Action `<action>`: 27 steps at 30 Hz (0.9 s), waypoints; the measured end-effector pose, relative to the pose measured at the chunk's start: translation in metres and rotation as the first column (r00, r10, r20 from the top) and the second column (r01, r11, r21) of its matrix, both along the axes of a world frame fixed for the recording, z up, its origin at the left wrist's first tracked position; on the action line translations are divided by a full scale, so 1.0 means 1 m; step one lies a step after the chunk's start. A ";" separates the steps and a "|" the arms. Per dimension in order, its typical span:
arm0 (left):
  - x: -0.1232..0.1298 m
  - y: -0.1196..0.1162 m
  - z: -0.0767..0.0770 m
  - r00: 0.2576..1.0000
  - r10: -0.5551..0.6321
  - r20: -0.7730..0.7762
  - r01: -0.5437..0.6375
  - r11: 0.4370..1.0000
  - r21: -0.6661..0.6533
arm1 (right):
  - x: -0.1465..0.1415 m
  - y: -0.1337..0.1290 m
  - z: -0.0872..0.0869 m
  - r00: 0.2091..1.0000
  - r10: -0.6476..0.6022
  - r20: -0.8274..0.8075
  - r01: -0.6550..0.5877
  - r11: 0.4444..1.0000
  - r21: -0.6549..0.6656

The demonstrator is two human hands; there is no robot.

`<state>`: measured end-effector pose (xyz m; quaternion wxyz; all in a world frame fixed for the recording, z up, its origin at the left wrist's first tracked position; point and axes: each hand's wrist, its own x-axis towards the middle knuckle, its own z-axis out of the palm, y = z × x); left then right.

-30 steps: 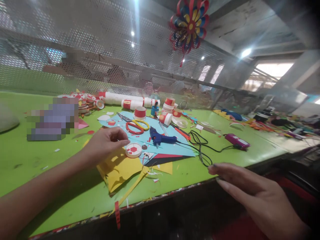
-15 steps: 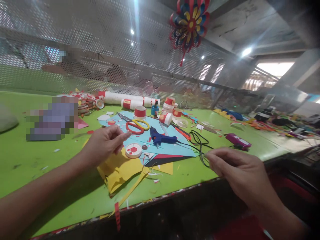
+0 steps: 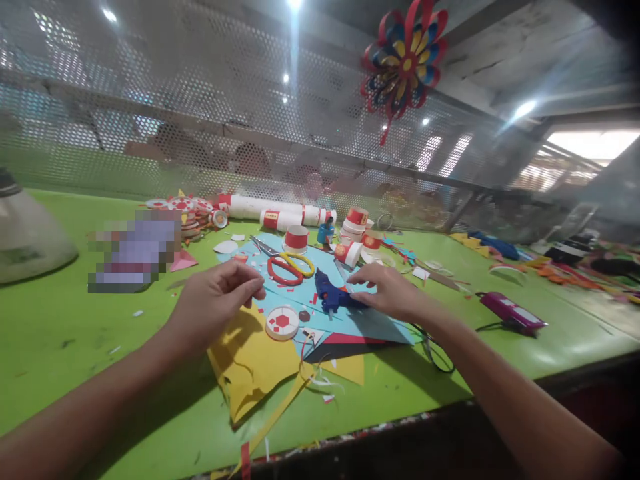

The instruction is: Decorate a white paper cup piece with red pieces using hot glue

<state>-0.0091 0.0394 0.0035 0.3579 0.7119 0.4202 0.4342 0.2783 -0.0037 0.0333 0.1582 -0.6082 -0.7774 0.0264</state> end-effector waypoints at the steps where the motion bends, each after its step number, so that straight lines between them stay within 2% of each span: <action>1: 0.000 -0.001 0.001 1.000 -0.004 -0.008 0.004 1.000 -0.006 | 0.001 0.003 -0.003 0.998 0.015 0.055 -0.014 1.000 -0.023; 6: -0.003 -0.001 -0.001 0.995 0.068 -0.072 -0.068 0.998 -0.006 | 0.002 0.008 -0.021 0.972 0.069 0.226 -0.045 0.993 -0.107; 13: 0.001 -0.001 -0.005 0.976 0.118 -0.185 -0.105 0.991 0.078 | 0.004 0.007 -0.034 0.959 0.015 0.284 0.009 0.996 -0.085; 20: 0.001 0.007 -0.014 0.959 -0.043 -0.280 0.026 0.997 -0.067 | 0.003 0.005 -0.042 0.962 -0.062 0.267 0.083 0.994 -0.068; 27: -0.003 -0.001 -0.009 0.859 -0.285 -0.426 0.252 0.958 -0.134 | 0.003 0.006 -0.045 0.977 -0.121 0.176 0.121 0.993 0.009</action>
